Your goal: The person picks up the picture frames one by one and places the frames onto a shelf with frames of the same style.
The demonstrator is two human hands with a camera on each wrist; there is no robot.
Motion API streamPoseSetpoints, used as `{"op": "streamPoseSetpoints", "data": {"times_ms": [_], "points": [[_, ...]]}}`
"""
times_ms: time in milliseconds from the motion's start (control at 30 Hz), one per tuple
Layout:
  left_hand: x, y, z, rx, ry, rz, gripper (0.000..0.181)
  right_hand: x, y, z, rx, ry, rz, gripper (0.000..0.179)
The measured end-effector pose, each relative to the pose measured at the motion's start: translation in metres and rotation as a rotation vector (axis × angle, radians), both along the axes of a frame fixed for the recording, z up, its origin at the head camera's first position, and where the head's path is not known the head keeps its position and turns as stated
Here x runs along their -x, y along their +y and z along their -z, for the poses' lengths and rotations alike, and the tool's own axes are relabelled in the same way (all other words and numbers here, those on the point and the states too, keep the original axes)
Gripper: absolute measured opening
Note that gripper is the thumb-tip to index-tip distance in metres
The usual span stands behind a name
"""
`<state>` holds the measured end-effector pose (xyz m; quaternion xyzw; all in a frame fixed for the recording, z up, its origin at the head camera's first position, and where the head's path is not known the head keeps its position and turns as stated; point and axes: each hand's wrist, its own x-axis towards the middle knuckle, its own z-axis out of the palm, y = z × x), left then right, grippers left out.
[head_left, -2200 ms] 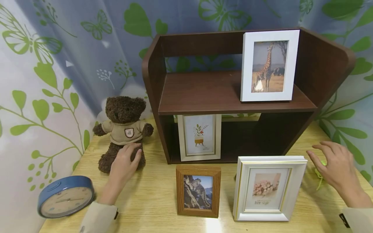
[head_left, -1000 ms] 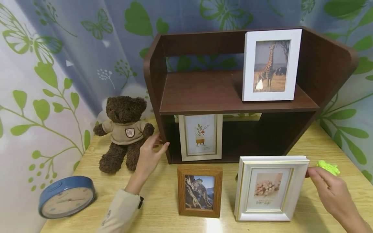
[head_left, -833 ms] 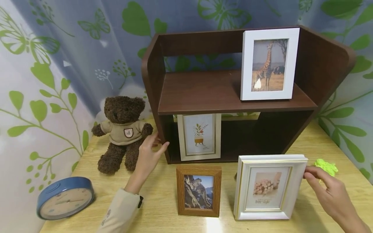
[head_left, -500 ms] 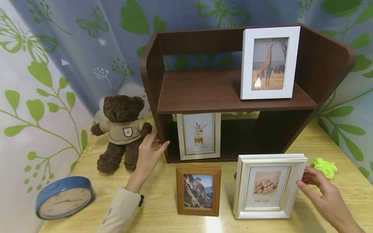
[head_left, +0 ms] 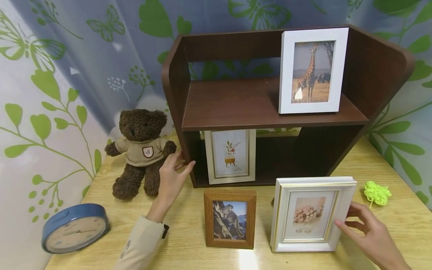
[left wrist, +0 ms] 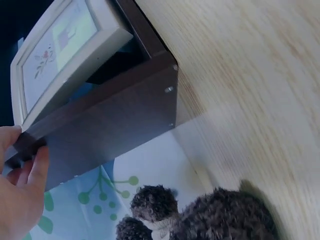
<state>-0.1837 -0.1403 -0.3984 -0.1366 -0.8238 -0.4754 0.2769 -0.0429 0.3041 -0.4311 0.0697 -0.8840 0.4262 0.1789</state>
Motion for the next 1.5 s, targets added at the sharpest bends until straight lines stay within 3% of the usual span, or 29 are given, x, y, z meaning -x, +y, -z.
{"op": "streamPoseSetpoints", "data": {"times_ms": [267, 533, 767, 900, 1133, 1500], "points": [[-0.0048, 0.0031, 0.0020, -0.165, -0.035, -0.014, 0.042, -0.0017, -0.0020, 0.0064, 0.089, -0.064, 0.018, 0.060], [-0.0086, 0.0068, -0.0012, -0.191, -0.031, -0.055, 0.037, -0.0031, -0.0030, 0.0068, 0.121, -0.046, 0.019, 0.061], [-0.0061, 0.0067, -0.0007, -0.166, 0.049, -0.041, 0.035, -0.0058, 0.0006, 0.0096, 0.250, -0.012, -0.059, 0.062], [-0.0034, 0.0057, -0.0008, -0.159, 0.085, -0.032, 0.033, -0.0063, 0.0022, 0.0097, 0.294, -0.034, -0.050, 0.059], [-0.0009, 0.0021, -0.0004, -0.163, 0.112, -0.008, 0.030, -0.0065, 0.0009, 0.0072, 0.242, -0.097, 0.018, 0.053], [-0.0007, 0.0020, 0.0024, -0.132, 0.120, -0.012, 0.032, -0.0071, 0.0010, 0.0010, 0.169, -0.106, 0.067, 0.048]]}}
